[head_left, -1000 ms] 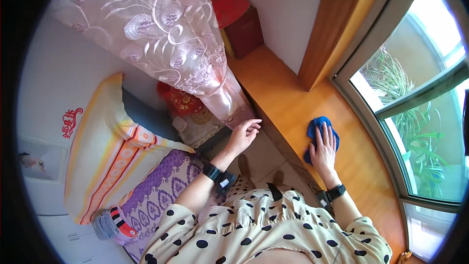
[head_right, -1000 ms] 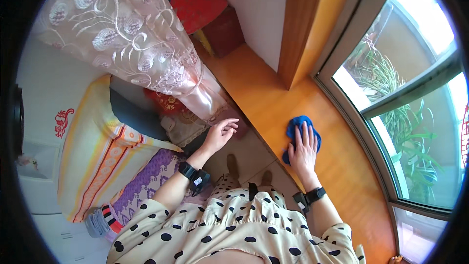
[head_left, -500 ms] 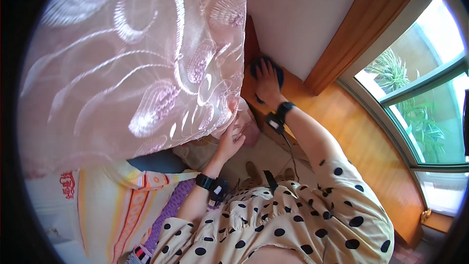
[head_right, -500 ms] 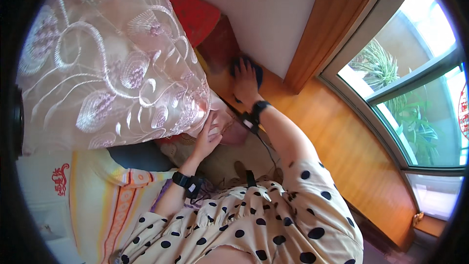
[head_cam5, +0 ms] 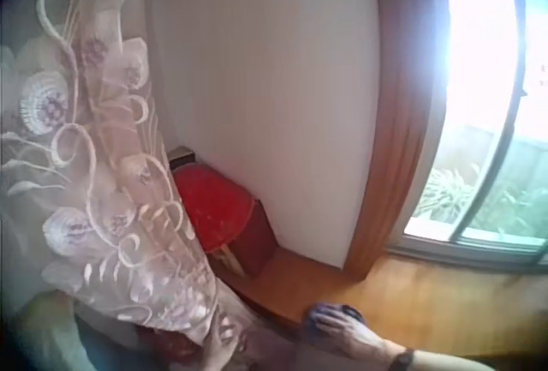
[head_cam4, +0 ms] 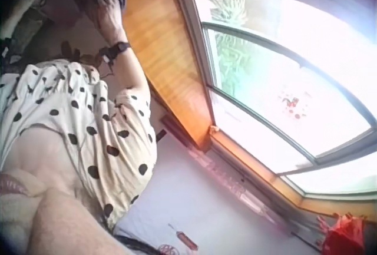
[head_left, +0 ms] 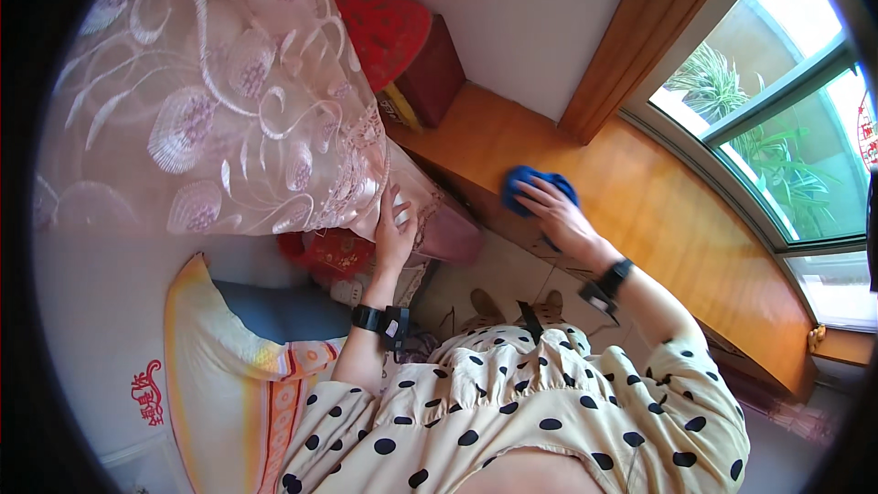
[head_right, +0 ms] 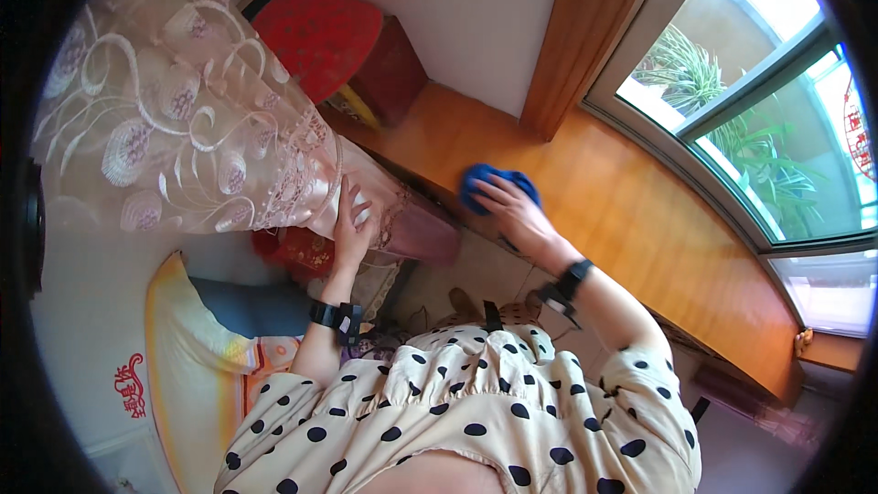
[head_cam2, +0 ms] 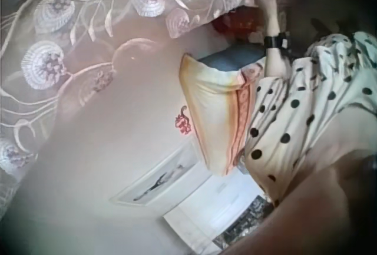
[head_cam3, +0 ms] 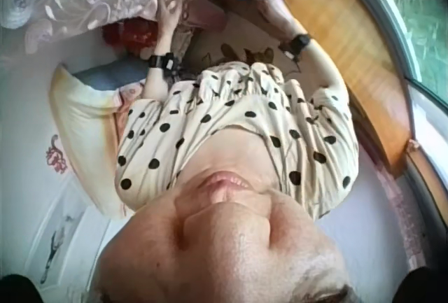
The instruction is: Clean and tidy various surfaces in a bedroom including shelves, a wardrobe, a bed, and a window sill.
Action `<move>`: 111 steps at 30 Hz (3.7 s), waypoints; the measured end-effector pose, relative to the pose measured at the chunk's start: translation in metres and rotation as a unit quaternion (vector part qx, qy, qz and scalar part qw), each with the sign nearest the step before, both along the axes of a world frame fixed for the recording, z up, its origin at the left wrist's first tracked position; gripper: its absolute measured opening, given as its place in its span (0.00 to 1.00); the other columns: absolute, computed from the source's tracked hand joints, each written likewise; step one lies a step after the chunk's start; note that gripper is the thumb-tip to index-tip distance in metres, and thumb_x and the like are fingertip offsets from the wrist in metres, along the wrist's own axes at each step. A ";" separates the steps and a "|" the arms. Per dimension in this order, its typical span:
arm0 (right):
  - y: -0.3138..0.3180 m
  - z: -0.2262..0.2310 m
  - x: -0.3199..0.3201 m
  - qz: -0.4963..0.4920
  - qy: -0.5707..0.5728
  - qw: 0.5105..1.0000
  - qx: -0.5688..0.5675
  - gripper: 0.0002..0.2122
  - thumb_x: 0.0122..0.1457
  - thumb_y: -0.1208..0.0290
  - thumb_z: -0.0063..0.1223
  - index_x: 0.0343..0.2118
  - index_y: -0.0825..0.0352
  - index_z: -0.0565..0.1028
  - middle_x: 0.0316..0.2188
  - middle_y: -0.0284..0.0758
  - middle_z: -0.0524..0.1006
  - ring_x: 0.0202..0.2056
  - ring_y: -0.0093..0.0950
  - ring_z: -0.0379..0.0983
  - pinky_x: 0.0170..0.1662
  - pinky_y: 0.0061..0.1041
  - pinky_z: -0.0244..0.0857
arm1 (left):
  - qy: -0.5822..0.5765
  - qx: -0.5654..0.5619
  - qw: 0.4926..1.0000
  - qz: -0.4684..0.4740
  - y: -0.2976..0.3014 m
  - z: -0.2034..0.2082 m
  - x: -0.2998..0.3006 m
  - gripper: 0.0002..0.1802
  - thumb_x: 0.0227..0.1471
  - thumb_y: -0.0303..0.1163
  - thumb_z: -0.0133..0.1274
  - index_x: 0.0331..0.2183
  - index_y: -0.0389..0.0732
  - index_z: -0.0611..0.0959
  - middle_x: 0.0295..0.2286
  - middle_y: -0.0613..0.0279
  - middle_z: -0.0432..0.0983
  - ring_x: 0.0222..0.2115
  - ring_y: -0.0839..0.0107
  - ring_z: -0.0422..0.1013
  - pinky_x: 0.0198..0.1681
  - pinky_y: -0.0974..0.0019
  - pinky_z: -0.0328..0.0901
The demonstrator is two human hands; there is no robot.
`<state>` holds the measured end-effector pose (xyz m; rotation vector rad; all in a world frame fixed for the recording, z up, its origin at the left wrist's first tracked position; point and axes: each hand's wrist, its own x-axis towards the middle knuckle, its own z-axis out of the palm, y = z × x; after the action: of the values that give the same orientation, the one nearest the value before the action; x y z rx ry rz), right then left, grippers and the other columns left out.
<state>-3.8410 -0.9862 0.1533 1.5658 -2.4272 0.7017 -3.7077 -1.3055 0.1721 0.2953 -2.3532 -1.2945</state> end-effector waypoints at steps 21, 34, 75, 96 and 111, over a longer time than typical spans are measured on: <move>-0.163 0.008 -0.079 0.053 0.064 0.987 -0.136 0.17 0.48 0.71 0.51 0.43 0.69 0.79 0.60 0.40 0.66 0.64 0.44 0.52 0.66 0.39 0.48 | -0.035 0.167 0.981 -0.096 -0.023 -0.007 -0.041 0.37 0.52 0.15 0.46 0.62 0.47 0.59 0.54 0.50 0.64 0.44 0.68 0.71 0.45 0.67 0.70; 0.198 -0.047 -0.029 -0.458 -0.015 0.872 -0.172 0.25 0.46 0.86 0.42 0.51 0.68 0.73 0.58 0.40 0.67 0.62 0.44 0.56 0.66 0.38 0.50 | -0.092 0.242 0.958 -0.121 0.009 0.001 -0.071 0.30 0.55 0.16 0.44 0.59 0.41 0.64 0.45 0.53 0.70 0.35 0.71 0.75 0.39 0.73 0.71; 0.118 0.237 -0.191 -0.185 0.310 0.902 -0.237 0.18 0.48 0.84 0.49 0.45 0.72 0.77 0.52 0.40 0.72 0.59 0.39 0.62 0.61 0.36 0.58 | -0.138 0.233 0.956 -0.112 0.075 -0.040 -0.014 0.18 0.57 0.20 0.45 0.51 0.36 0.74 0.35 0.53 0.78 0.30 0.70 0.77 0.33 0.69 0.73; 0.084 0.595 -0.194 -0.303 0.495 0.708 -0.403 0.25 0.53 0.86 0.40 0.57 0.69 0.67 0.64 0.41 0.57 0.63 0.42 0.54 0.64 0.38 0.52 | -0.093 0.280 0.953 -0.071 0.037 -0.057 0.009 0.18 0.59 0.24 0.48 0.51 0.38 0.74 0.35 0.57 0.80 0.28 0.74 0.76 0.30 0.73 0.71; 0.084 0.148 -0.210 -0.240 0.253 0.911 -0.219 0.26 0.48 0.82 0.49 0.54 0.67 0.71 0.59 0.40 0.64 0.62 0.40 0.56 0.65 0.40 0.50 | -0.174 0.245 0.946 -0.120 0.064 -0.029 -0.028 0.20 0.57 0.20 0.45 0.52 0.34 0.72 0.36 0.51 0.78 0.31 0.67 0.77 0.35 0.68 0.73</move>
<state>-4.0509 -0.9023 0.3011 0.8005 -1.9611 0.5907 -3.7352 -1.2414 0.1431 0.4248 -2.3615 -2.1009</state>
